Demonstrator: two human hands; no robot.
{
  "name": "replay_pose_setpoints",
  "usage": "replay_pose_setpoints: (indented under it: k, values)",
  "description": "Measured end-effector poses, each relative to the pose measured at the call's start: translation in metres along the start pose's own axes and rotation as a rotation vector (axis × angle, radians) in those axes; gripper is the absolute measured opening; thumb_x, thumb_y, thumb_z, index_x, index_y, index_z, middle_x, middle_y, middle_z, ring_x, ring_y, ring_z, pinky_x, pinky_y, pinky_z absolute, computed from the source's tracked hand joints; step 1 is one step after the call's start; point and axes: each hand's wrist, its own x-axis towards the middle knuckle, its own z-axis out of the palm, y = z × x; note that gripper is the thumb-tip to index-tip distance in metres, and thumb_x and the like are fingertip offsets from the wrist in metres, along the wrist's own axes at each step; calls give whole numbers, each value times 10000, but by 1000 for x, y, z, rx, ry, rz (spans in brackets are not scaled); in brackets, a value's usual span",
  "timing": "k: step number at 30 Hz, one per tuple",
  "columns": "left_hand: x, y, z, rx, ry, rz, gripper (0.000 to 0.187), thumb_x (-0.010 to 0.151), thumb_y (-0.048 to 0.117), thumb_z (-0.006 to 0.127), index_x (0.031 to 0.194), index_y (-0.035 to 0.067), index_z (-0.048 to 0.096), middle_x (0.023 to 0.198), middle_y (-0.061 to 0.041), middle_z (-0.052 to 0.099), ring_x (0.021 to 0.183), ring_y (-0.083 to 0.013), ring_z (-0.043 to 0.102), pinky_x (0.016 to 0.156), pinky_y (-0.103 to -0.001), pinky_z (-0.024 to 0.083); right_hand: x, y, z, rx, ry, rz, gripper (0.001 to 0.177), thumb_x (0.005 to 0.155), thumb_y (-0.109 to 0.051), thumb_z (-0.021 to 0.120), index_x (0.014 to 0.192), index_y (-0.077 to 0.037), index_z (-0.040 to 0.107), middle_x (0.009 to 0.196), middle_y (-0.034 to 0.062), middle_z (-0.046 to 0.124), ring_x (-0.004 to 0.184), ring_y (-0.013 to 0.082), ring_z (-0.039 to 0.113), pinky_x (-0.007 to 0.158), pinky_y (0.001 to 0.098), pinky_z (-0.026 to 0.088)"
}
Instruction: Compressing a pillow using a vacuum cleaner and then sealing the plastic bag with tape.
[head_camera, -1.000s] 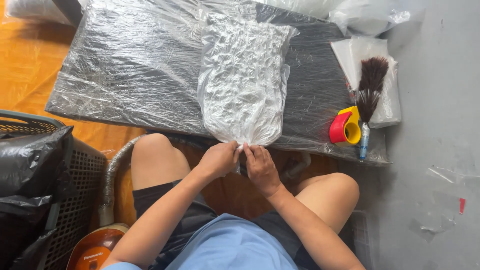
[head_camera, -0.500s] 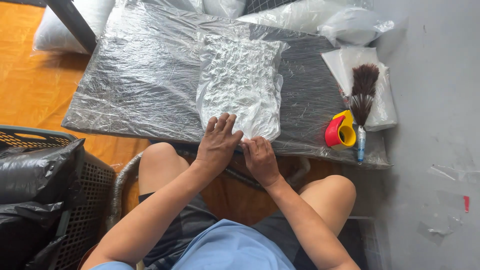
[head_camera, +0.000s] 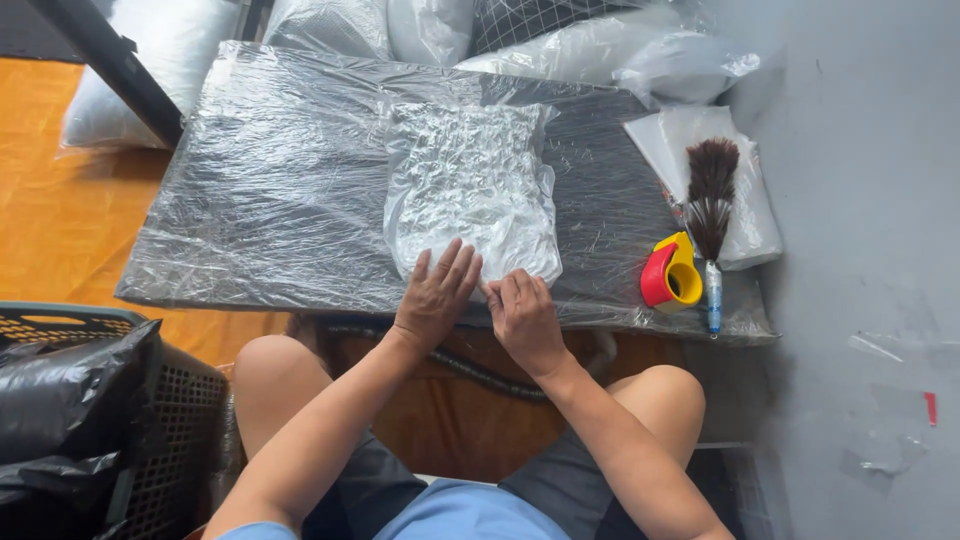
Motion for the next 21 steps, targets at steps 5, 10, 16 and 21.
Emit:
replay_pose_setpoints:
  k: [5,10,16,21]
  values:
    - [8,-23,21,-147,-147,148,379,990,157,554,1355,57,551,1119,-128,657,1077,-315,659,904,-424,491,13,-4,-22,-111,-24,-37,203,1020,-270,608,1089,-107,707,1105,51,564,1127,254,570,939,434,448]
    - [42,-48,2,-337,-393,110,624,725,357,863,1205,95,563,974,-67,707,905,-258,706,847,-361,523,8,16,7,-258,-95,-202,717,940,-453,659,1521,-91,444,1503,170,497,1413,421,454,1119,618,351]
    - [58,-63,11,-521,-619,-37,556,696,383,894,1084,135,583,866,-58,758,892,-276,753,830,-392,568,13,48,37,-258,-97,-246,809,855,-564,726,1498,-137,481,1495,146,562,1353,430,541,968,536,485]
    - [74,-75,0,-630,-715,-163,660,695,383,898,1181,107,549,847,-152,756,848,-410,741,775,-520,579,20,70,45,-211,-181,-278,816,809,-570,744,1460,-134,515,1482,134,596,1284,403,612,814,431,534]
